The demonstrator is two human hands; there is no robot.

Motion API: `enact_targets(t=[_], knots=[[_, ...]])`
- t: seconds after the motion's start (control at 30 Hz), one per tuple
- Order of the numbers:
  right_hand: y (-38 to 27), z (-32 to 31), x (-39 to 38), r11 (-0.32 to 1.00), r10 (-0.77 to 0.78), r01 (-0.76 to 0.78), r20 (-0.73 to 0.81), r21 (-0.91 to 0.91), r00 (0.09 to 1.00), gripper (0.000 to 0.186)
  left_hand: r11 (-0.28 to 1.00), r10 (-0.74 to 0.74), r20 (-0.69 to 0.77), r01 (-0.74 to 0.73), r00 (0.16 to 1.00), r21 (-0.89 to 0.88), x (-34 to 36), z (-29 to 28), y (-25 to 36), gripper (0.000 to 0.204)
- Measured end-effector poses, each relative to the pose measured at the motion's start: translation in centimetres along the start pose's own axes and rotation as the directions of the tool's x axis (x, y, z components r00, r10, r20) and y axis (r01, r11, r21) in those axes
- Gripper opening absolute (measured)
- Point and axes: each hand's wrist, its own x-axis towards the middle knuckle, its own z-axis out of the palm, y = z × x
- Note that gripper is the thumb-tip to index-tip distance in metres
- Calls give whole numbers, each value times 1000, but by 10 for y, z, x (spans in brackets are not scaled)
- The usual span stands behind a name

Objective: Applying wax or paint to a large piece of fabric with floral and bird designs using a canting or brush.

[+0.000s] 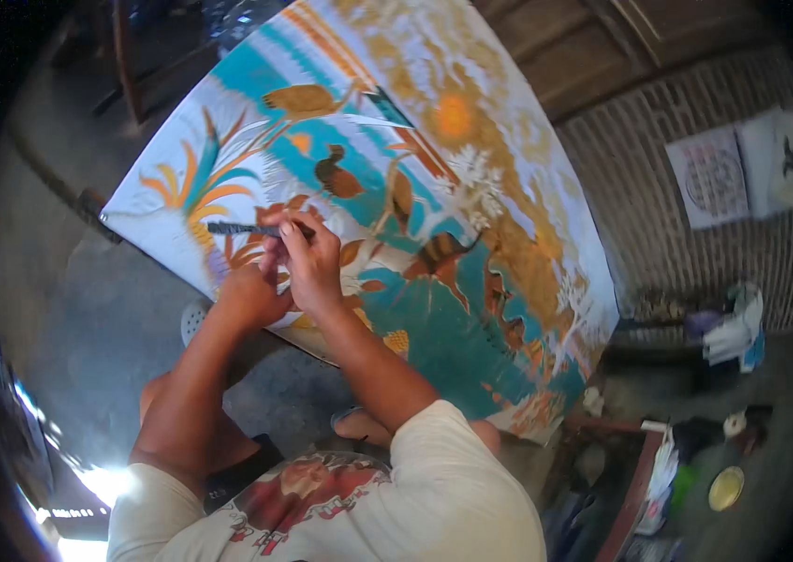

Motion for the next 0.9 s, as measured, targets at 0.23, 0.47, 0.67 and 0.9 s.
enact_targets(t=[0.23, 0.47, 0.67, 0.9], knots=[[-107, -123, -113, 993, -36, 68, -311, 94, 950, 21, 934, 352, -95, -356, 931, -32, 19, 12, -12, 45], [-216, -282, -320, 969, -171, 245, -743, -9, 648, 22, 746, 297, 378, 33, 877, -665, 8, 33, 2, 51], [-223, -384, -595, 933, -283, 307, -910, -188, 304, 26, 876, 200, 696, 193, 689, -443, -26, 78, 12, 60], [-77, -344, -919, 987, -8, 134, -870, -85, -494, 42, 937, -240, 761, -60, 602, 343, -18, 111, -4, 59]])
